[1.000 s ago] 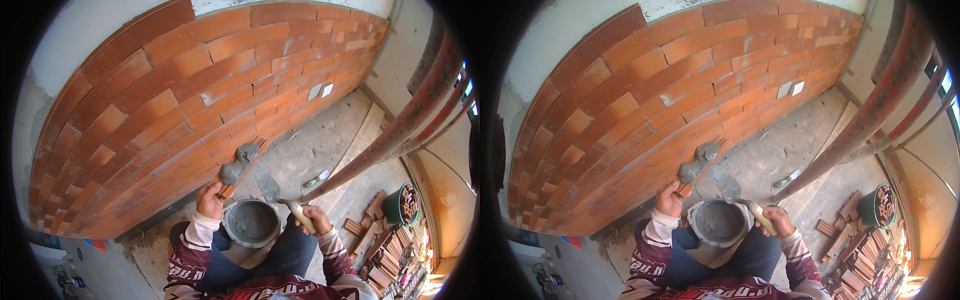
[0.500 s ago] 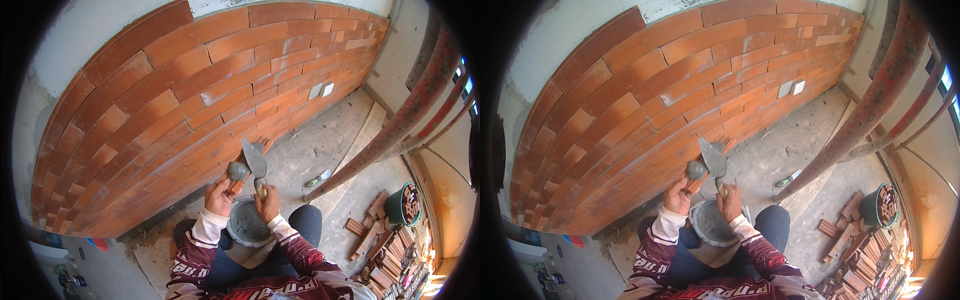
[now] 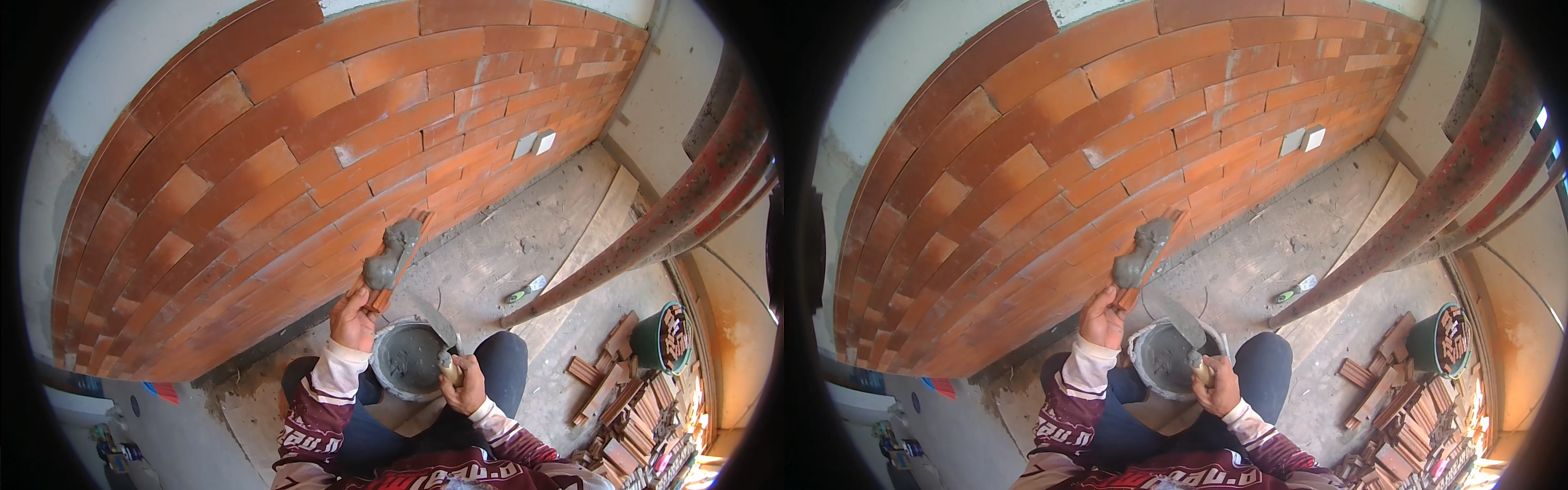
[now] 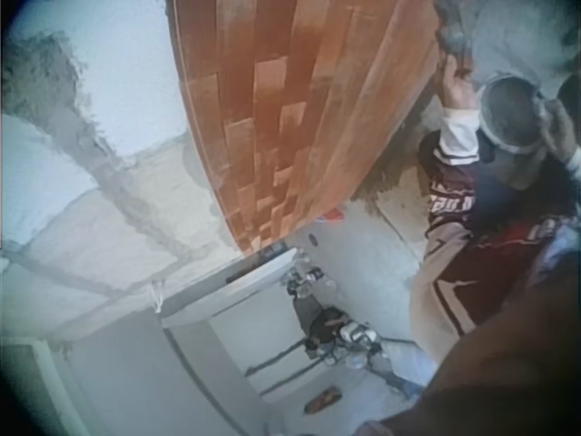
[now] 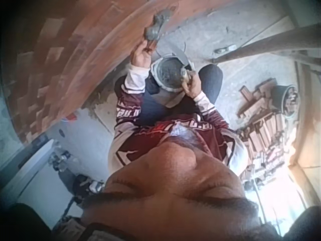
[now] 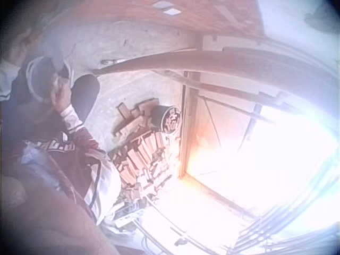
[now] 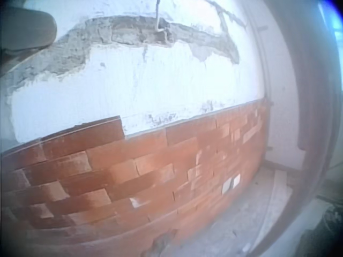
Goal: The person applies cement to the back of a terracotta tile using a trowel, then places and presses the tile onto a partially tiled wall. They repeat this process, adjusting tiles and applying cement to ensure proper alignment and adhesion.
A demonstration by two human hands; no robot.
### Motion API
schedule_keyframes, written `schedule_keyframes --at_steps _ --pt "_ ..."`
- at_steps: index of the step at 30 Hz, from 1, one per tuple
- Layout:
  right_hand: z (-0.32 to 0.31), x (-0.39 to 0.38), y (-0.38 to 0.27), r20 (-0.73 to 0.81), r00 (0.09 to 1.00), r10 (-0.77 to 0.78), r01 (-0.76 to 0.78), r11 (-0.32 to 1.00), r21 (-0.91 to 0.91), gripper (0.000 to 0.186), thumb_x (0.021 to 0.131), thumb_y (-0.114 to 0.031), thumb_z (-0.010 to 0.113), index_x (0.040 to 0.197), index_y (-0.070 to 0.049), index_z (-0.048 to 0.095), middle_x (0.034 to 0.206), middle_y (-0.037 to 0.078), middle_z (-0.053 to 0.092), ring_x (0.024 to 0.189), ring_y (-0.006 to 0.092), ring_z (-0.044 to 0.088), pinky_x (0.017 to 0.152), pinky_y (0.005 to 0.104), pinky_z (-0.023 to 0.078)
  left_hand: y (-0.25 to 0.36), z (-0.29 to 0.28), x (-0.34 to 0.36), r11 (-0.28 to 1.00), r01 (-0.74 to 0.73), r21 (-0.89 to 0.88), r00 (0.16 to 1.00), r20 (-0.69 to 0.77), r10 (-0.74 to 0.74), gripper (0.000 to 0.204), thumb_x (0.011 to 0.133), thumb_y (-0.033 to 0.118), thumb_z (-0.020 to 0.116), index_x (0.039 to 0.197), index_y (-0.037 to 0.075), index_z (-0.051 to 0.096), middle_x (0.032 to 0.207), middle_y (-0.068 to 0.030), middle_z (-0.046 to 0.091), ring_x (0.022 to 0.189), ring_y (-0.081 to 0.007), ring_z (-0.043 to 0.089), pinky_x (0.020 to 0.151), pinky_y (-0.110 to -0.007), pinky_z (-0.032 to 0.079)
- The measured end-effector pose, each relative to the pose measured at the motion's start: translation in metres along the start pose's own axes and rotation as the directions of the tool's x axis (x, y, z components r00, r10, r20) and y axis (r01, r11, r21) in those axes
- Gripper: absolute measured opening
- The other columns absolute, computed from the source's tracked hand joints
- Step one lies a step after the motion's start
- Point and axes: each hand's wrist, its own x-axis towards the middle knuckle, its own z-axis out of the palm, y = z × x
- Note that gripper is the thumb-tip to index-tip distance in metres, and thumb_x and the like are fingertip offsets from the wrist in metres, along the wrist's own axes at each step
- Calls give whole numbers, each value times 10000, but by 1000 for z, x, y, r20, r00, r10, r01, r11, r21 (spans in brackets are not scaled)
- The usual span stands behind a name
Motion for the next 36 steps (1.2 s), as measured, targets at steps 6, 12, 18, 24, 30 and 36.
schedule_keyframes --at_steps 6,12,18,24,30,36 --pt "18 19 2 27 986 -162 162 987 20 525 740 -80 725 1186 -57 451 958 192 550 740 362 618 577 404 510 -9 -15 4 994 77 -73 994 78 -71 413 941 118 516 1329 -20 485 1097 -111 640 899 -150 618 818 -323 513" --pt "51 40 33 -68 997 37 -36 999 17 452 783 -84 702 1158 5 467 927 204 548 773 384 603 659 389 494 0 4 -5 989 126 -78 991 57 -122 260 911 102 548 1150 2 569 1033 -90 657 897 -183 654 774 -351 572" --pt "-3 43 46 -161 968 191 -197 980 -20 408 801 -120 680 1144 23 511 934 219 577 823 368 599 725 411 488 7 -6 -15 1000 -14 8 995 102 13 297 922 82 515 1196 -28 545 1095 -120 638 923 -208 659 766 -357 587" --pt "-45 5 2 470 748 469 -212 839 -501 329 867 -306 552 1111 -85 559 919 226 639 841 428 642 738 496 526 20 5 -16 987 -132 96 981 152 116 259 932 77 500 1165 -14 570 1091 -124 641 910 -216 658 748 -356 579" --pt "24 4 66 642 574 508 -9 788 -615 352 890 -368 515 1058 -79 623 941 219 669 865 384 662 757 493 523 20 9 -4 987 -133 87 969 222 111 224 913 84 533 1106 -8 598 1027 -117 655 887 -214 654 729 -365 574" --pt "0 151 46 208 948 242 -280 944 174 451 900 -296 632 1229 8 576 1054 191 668 958 271 648 835 366 499 48 46 5 989 -93 117 953 298 54 245 899 108 553 1115 -4 583 927 -70 629 821 -174 619 741 -361 556"
